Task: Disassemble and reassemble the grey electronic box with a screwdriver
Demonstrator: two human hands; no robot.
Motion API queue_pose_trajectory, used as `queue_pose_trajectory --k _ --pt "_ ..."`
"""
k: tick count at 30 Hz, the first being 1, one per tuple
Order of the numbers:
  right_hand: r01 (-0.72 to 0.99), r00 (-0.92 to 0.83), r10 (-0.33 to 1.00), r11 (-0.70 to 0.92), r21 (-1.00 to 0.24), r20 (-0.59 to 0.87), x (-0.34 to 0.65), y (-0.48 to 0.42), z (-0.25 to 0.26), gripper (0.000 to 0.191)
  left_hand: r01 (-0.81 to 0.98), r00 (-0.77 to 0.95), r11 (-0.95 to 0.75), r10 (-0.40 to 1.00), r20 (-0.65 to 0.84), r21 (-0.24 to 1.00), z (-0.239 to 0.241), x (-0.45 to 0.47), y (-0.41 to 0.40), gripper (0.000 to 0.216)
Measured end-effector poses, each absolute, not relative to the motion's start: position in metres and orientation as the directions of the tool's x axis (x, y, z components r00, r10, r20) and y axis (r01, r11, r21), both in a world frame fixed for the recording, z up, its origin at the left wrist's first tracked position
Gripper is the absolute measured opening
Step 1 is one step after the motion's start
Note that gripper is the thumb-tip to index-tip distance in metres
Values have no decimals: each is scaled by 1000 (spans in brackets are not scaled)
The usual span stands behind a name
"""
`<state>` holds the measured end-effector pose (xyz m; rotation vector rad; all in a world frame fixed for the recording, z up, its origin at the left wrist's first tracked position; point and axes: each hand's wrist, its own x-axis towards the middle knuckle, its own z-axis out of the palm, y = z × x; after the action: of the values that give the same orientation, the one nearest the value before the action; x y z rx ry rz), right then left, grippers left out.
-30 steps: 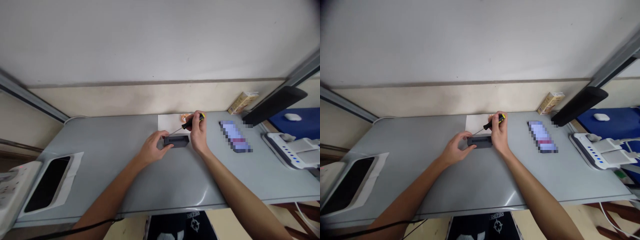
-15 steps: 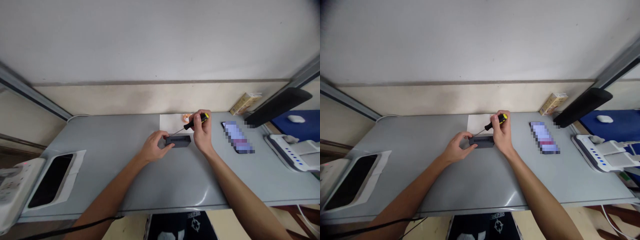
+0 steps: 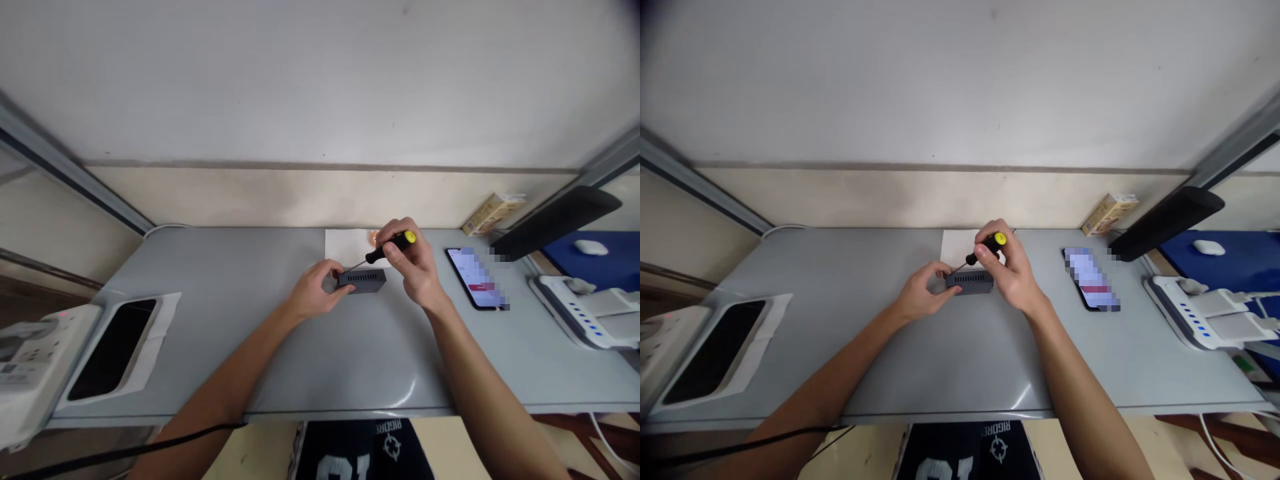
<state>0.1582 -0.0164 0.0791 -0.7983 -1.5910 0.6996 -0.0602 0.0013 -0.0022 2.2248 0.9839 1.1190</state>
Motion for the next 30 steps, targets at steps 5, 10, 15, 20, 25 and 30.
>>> queue_pose_trajectory --k 5,10,15,20,25,30 --pt "316 -129 838 541 -779 530 141 -9 105 23 382 372 -574 813 448 724 -3 -60 2 31" --pt "250 -274 828 553 -795 489 135 -4 122 13 359 352 -528 840 412 770 -3 -60 3 34" --pt "82 -326 820 520 -850 470 144 0 127 38 332 348 -513 846 403 792 -4 -59 3 35" --pt "30 -377 786 538 -842 489 147 5 119 21 349 369 -524 839 401 777 -4 -60 3 33" --pt "191 1 836 539 -821 549 136 8 96 32 379 401 -595 796 454 709 -5 -61 4 28" --pt "230 183 848 455 -860 497 135 10 77 41 369 455 -708 703 547 602 -7 -63 7 23"
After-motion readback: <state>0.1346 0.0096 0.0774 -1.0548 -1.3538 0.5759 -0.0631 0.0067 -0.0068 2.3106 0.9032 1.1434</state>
